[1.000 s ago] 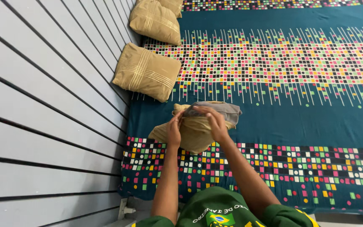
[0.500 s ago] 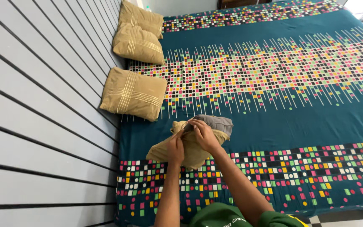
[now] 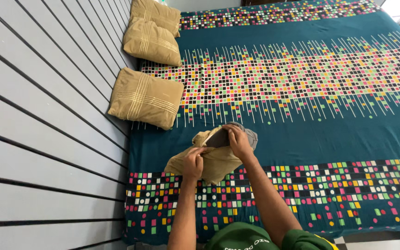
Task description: The person removes a gray pillow from a beige pillowcase, turns the pillowcase inside out, and then places the pillow back into the pillowcase. The pillow is then positioned on the bed.
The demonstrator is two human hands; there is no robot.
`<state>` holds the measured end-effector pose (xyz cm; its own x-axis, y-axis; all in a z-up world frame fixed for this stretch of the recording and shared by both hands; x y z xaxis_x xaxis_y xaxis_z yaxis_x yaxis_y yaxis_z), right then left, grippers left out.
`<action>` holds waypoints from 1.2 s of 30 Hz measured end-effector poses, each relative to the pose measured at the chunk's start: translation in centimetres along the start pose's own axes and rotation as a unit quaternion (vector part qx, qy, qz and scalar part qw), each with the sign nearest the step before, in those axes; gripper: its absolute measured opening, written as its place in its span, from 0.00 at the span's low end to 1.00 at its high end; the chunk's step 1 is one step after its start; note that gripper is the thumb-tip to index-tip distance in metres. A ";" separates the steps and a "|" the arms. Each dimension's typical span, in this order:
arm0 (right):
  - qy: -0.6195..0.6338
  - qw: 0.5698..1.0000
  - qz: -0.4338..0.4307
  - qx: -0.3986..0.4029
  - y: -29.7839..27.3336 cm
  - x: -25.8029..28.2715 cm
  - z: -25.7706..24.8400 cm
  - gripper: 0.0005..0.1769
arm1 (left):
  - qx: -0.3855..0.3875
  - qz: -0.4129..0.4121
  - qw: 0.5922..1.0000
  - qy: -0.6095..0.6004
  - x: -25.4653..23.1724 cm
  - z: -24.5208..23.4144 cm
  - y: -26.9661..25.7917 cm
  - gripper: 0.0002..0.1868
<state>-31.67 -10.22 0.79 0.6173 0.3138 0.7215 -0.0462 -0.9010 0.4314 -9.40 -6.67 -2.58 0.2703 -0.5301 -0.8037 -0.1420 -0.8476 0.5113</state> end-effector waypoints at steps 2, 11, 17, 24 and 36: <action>-0.002 1.000 -0.004 -0.009 -0.3 -0.4 -0.1 0.20 | 0.001 0.012 1.000 -0.006 0.4 -0.3 -0.2 0.21; -0.017 0.999 -0.014 -0.039 0.0 -3.1 -0.1 0.20 | 0.016 0.074 0.997 0.006 3.0 -3.0 -0.9 0.17; -0.027 0.999 -0.028 -0.033 0.0 -1.5 0.8 0.20 | 0.024 0.034 0.999 0.034 3.1 -3.9 -1.5 0.18; 0.022 0.998 -0.007 -0.051 -1.8 2.6 -0.1 0.20 | -0.005 -0.023 0.997 0.068 0.9 -1.7 -2.2 0.19; 0.199 0.975 0.091 0.049 -4.4 -0.5 4.7 0.21 | 0.065 0.068 0.992 0.082 -2.6 1.5 -1.5 0.21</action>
<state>-28.14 -7.86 -4.02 0.2525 0.2199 0.9423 -0.0386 -0.9708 0.2369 -11.32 -4.07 -1.76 0.3896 -0.6378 -0.6643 -0.3073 -0.7700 0.5591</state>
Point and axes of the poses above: each hand's wrist, its own y-axis towards the middle knuckle, its own z-axis out of the palm, x = y × z, the point moved 4 cm from there along y, towards the middle knuckle, and after that the axes turned 9 degrees about -y, right-handed, at the moved point
